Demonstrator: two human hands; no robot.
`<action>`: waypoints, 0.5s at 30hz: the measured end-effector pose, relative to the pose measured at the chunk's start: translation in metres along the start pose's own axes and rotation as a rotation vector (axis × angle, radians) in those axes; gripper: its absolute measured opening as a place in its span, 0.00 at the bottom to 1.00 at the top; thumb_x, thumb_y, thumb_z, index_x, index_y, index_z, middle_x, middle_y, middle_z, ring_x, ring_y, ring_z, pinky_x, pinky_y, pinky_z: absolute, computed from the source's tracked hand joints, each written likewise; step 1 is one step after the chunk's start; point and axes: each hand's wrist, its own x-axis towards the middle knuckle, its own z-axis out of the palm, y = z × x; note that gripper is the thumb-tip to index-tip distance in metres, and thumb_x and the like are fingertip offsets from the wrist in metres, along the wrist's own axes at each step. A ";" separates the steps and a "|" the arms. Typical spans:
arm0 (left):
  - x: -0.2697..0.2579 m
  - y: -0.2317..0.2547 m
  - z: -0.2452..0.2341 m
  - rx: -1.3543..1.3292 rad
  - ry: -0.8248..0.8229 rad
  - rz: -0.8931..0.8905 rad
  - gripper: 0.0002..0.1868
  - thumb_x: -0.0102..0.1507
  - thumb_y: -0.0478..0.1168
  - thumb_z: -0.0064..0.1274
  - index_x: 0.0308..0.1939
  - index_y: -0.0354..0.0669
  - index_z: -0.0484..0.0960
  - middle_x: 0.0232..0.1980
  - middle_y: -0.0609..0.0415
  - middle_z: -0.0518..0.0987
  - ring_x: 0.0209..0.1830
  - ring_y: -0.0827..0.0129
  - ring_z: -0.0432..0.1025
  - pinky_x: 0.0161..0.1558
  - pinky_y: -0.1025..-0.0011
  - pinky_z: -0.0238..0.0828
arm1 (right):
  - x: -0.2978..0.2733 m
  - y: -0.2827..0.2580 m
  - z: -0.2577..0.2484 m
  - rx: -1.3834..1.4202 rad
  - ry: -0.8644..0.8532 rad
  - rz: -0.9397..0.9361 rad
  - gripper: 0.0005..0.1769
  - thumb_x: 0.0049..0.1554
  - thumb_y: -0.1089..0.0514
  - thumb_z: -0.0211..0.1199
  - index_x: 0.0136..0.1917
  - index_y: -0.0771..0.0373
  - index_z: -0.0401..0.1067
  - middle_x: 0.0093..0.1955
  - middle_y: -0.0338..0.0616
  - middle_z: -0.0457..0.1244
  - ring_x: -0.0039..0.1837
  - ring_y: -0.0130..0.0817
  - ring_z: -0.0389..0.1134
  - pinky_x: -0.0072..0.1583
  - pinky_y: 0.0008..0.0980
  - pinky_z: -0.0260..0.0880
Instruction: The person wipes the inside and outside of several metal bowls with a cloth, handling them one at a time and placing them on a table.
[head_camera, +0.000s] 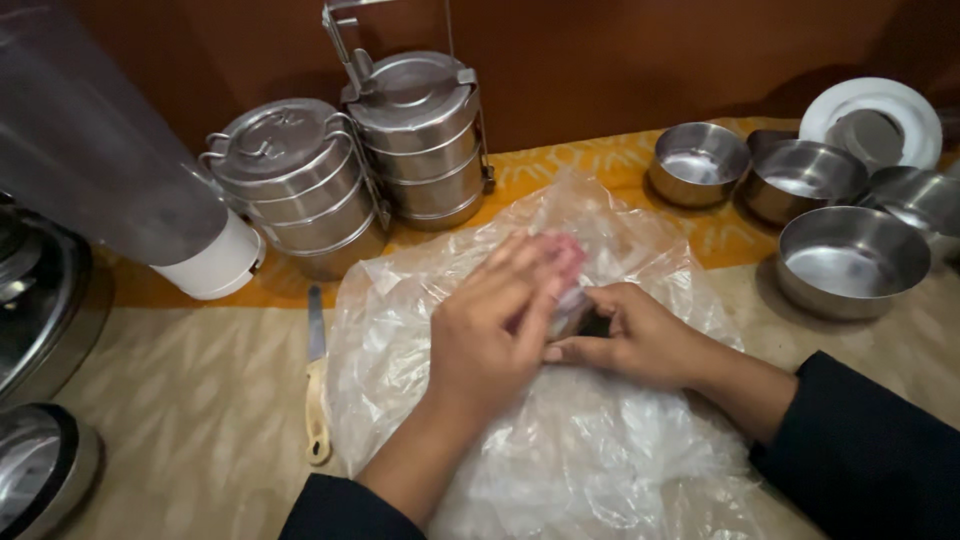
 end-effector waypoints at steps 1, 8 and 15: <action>0.002 -0.005 0.000 -0.160 0.012 -0.227 0.14 0.69 0.39 0.51 0.56 0.42 0.86 0.63 0.51 0.82 0.64 0.63 0.78 0.64 0.66 0.74 | -0.003 -0.005 0.002 -0.075 0.023 0.074 0.14 0.53 0.58 0.71 0.52 0.66 0.78 0.46 0.42 0.73 0.47 0.24 0.70 0.50 0.29 0.72; 0.003 -0.022 -0.006 -0.569 -0.054 -0.666 0.16 0.69 0.42 0.50 0.55 0.39 0.86 0.64 0.53 0.84 0.44 0.57 0.83 0.45 0.68 0.76 | -0.008 -0.041 0.017 -0.007 0.128 -0.022 0.33 0.51 0.56 0.73 0.67 0.63 0.66 0.57 0.37 0.69 0.56 0.23 0.70 0.59 0.27 0.72; -0.003 0.014 -0.015 0.010 -0.030 0.128 0.12 0.66 0.38 0.53 0.50 0.44 0.87 0.56 0.49 0.84 0.67 0.54 0.76 0.70 0.62 0.71 | -0.011 -0.002 0.016 0.303 0.185 -0.106 0.35 0.52 0.62 0.69 0.71 0.62 0.62 0.63 0.40 0.66 0.64 0.26 0.67 0.63 0.31 0.71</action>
